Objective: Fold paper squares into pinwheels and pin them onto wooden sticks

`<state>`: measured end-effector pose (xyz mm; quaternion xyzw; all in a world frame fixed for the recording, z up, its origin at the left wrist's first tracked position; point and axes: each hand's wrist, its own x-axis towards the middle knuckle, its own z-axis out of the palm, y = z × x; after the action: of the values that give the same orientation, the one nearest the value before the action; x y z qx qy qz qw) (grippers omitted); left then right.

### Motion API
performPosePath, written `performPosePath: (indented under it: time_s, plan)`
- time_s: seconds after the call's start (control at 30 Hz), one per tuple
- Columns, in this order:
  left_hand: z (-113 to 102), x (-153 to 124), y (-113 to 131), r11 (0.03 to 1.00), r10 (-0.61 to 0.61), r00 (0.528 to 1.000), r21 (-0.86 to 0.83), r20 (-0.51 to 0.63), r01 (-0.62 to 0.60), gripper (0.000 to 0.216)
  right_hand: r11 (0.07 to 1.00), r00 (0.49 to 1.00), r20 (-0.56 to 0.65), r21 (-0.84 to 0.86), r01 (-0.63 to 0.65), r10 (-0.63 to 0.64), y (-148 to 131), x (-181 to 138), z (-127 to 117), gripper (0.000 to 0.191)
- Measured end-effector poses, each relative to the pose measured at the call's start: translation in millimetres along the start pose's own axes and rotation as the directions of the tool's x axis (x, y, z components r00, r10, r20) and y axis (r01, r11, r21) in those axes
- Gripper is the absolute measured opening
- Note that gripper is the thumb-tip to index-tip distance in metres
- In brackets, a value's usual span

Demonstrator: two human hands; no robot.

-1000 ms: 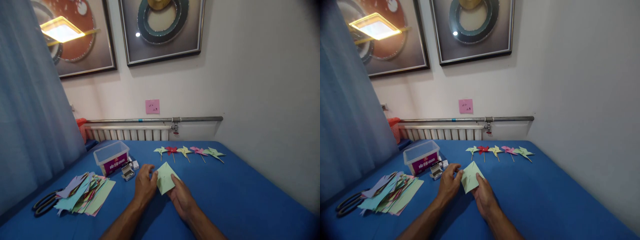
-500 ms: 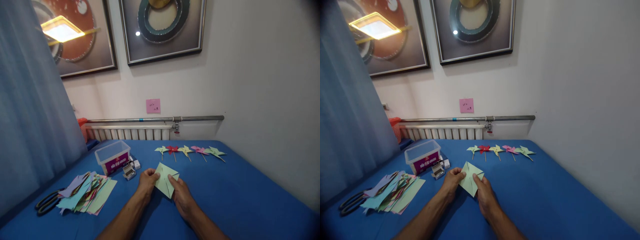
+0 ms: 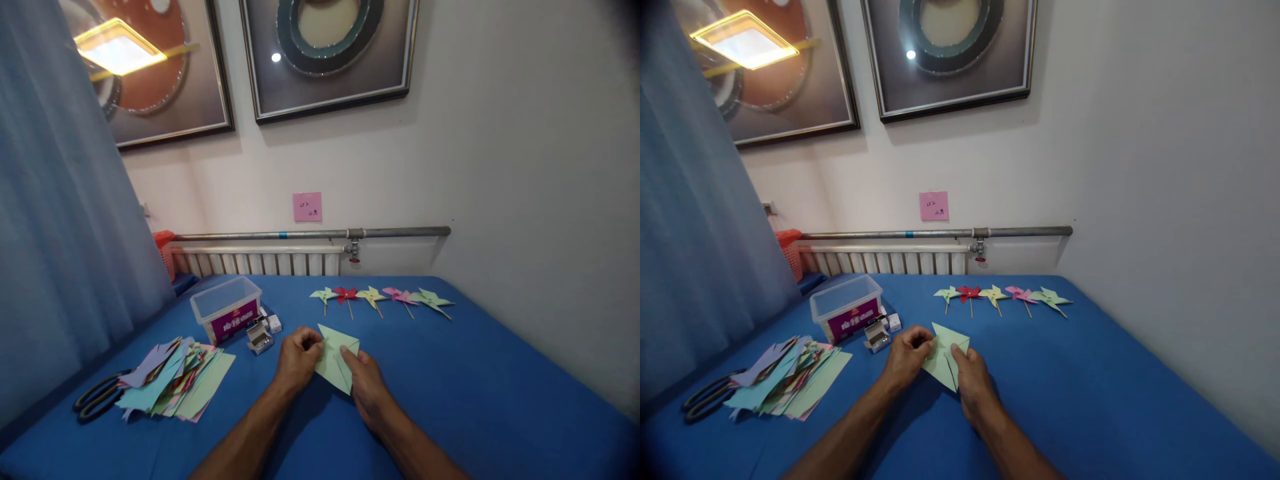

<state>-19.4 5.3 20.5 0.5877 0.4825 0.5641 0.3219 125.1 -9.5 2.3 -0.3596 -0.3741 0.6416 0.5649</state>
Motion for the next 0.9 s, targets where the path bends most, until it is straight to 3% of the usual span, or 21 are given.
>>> performPosePath:
  time_s: [0.13, 0.37, 0.67, 0.9]
  plan:
    - [-1.8, -4.9, 5.6, 0.975, 0.175, 0.977, 0.118, 0.125, -0.190, 0.012, 0.999, 0.998, -0.041, -0.005, 0.043, -0.043, 2.6, 5.6, -4.4, 0.037]
    - [1.1, -7.7, 1.7, 0.937, 0.245, 0.949, 0.204, 0.197, -0.285, 0.020, 0.998, 0.998, -0.018, 0.005, 0.062, -0.062, 5.7, 7.9, -6.1, 0.038]
    - [0.8, -7.8, 1.4, 0.926, 0.250, 0.946, 0.234, 0.205, -0.295, 0.021, 0.999, 0.999, -0.006, 0.021, 0.033, -0.033, 0.3, 2.7, -1.5, 0.037]
    - [1.5, -8.3, 2.7, 0.928, 0.242, 0.950, 0.240, 0.196, -0.286, 0.021, 0.996, 0.994, -0.073, -0.059, 0.072, -0.076, 7.2, 10.5, -10.0, 0.035]
